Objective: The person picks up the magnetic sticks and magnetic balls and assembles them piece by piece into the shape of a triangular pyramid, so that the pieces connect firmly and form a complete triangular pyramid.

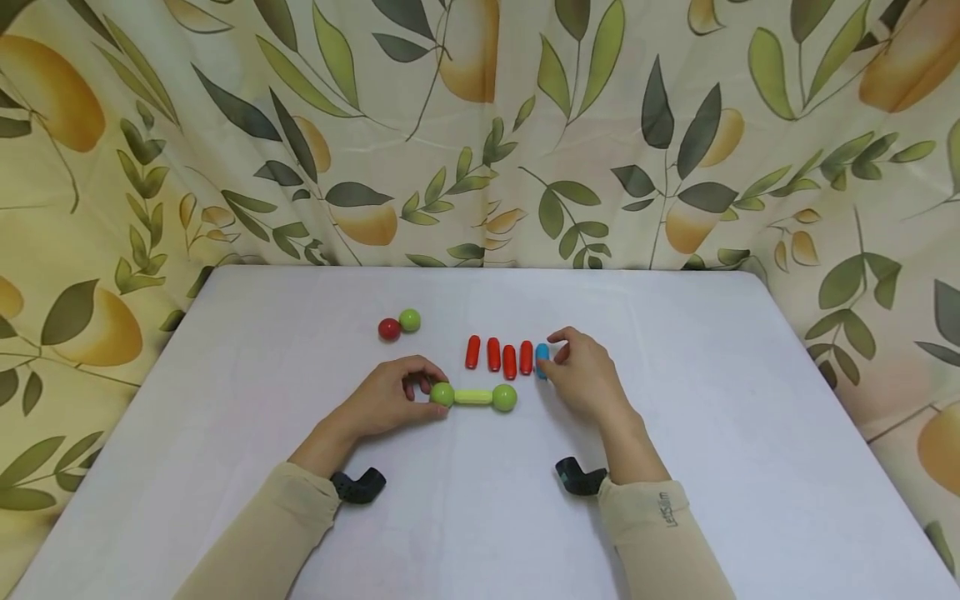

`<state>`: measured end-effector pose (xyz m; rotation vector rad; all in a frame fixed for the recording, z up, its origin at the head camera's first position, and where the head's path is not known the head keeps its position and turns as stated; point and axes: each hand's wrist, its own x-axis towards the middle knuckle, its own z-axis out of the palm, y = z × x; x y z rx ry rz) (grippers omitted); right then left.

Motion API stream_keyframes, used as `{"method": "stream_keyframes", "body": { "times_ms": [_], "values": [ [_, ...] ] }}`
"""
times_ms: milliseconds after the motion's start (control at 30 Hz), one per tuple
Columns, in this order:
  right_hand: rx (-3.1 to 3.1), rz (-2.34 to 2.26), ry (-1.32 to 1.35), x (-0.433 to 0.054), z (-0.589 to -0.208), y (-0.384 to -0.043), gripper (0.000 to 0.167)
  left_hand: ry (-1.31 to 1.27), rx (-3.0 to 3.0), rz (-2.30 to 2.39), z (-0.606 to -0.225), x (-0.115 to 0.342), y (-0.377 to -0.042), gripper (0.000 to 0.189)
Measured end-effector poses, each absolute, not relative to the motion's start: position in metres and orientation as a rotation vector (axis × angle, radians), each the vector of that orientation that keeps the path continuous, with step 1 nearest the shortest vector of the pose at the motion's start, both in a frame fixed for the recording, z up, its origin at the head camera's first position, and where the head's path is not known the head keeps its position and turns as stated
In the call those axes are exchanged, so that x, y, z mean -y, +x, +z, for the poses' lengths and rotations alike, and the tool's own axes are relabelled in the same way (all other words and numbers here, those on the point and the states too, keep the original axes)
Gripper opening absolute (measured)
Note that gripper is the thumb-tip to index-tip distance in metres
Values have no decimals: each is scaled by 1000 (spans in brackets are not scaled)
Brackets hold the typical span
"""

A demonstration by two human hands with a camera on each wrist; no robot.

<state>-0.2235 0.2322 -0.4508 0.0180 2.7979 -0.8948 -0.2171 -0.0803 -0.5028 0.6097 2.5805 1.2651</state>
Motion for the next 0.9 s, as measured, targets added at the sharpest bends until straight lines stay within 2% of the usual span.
{"method": "stream_keyframes", "body": {
  "times_ms": [400,900],
  "values": [
    [-2765,-827,95,-240,-444,-224,45,609,-2558,1306,-503,81,-217,31],
    [-2775,-753,92,-247,-443,-225,39,579,-2547,1329,-503,82,-219,14]
  ]
}}
